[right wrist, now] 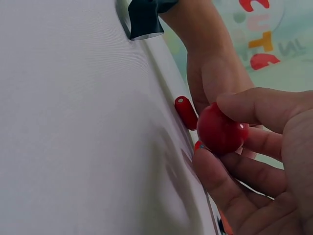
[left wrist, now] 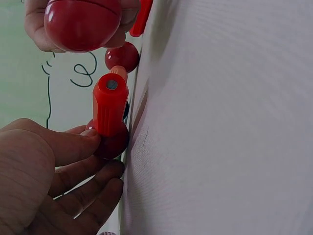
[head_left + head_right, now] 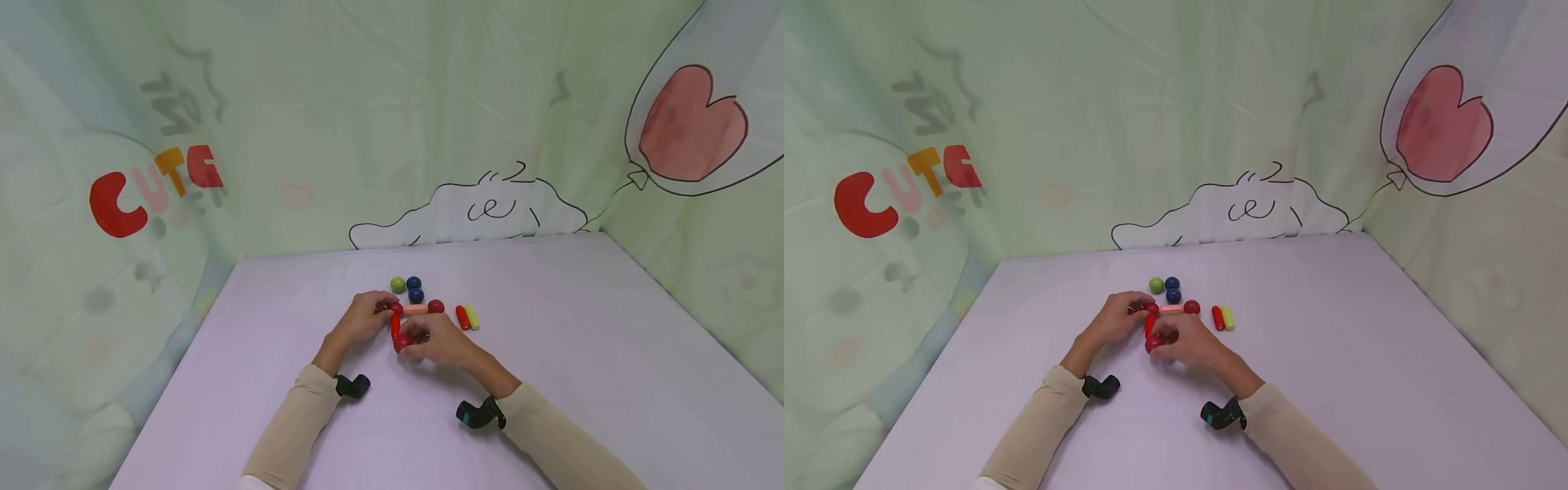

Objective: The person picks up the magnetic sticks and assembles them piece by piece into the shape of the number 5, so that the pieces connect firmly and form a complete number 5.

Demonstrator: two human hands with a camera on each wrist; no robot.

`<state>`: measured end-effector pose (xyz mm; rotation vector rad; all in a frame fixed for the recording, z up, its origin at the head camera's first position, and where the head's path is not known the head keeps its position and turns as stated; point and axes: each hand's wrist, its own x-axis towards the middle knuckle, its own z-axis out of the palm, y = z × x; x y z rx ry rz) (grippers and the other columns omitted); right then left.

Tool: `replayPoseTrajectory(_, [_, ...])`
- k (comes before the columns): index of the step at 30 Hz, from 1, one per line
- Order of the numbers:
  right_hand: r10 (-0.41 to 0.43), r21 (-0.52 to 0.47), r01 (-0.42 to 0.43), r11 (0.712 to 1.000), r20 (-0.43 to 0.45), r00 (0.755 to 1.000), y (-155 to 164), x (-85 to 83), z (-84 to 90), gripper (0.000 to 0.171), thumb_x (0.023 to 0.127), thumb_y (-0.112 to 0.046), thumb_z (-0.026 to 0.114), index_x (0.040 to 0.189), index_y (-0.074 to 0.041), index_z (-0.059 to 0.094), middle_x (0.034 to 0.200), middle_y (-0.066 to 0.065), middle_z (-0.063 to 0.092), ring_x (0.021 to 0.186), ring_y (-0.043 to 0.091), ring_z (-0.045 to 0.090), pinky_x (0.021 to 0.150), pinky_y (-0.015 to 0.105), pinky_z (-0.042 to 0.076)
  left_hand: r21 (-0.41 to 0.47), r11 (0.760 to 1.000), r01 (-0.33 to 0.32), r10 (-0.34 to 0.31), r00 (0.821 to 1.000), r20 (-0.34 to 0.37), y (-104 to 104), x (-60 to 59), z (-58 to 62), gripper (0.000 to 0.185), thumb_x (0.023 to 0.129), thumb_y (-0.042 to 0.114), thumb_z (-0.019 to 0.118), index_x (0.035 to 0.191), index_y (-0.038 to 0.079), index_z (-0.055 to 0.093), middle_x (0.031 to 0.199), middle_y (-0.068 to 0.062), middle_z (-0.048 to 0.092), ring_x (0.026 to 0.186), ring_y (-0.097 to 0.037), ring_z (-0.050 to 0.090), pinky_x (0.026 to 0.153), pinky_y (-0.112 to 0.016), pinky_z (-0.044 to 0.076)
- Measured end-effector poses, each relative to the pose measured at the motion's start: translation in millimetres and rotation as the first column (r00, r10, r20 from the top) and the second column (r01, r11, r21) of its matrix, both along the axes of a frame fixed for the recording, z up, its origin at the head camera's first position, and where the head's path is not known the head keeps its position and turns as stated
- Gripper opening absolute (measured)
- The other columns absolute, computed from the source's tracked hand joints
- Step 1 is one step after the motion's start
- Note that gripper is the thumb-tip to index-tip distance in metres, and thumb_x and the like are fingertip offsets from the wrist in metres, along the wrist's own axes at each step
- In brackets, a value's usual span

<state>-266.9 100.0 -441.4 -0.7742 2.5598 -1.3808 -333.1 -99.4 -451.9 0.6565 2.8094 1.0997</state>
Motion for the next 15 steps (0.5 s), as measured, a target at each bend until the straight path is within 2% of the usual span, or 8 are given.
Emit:
replayPoseTrajectory(7, [0.059, -0.003, -0.059, 0.998, 0.054, 0.997, -1.0, 2.5, -2.5, 0.025, 0.078, -0.022, 0.077, 0.100, -0.016, 0.068, 0.085, -0.004, 0.067, 0.075, 0.016, 0.062, 0.066, 0.029, 0.054, -0.010, 1.000, -0.010, 0.010, 1.000, 0.014, 0.7, -0.6, 0.3, 0.029, 0.090, 0.009, 0.061, 0.118, 0.017, 0.064, 0.105, 0.003, 0.063, 0.094, -0.013, 0.057, 0.087, -0.028, 0.048])
replayPoseTrajectory(15, [0.044, 0.033, -0.046, 0.998, 0.076, 0.996, -7.5, 3.5, -7.5, 0.024, 0.077, -0.024, 0.078, 0.098, -0.019, 0.068, 0.083, -0.005, 0.067, 0.075, 0.015, 0.062, 0.063, 0.029, 0.054, -0.003, 1.000, -0.016, 0.016, 1.000, 0.008, 1.0, 1.1, 0.9, 0.029, 0.090, 0.009, 0.061, 0.118, 0.017, 0.064, 0.104, 0.003, 0.064, 0.094, -0.013, 0.057, 0.086, -0.028, 0.049])
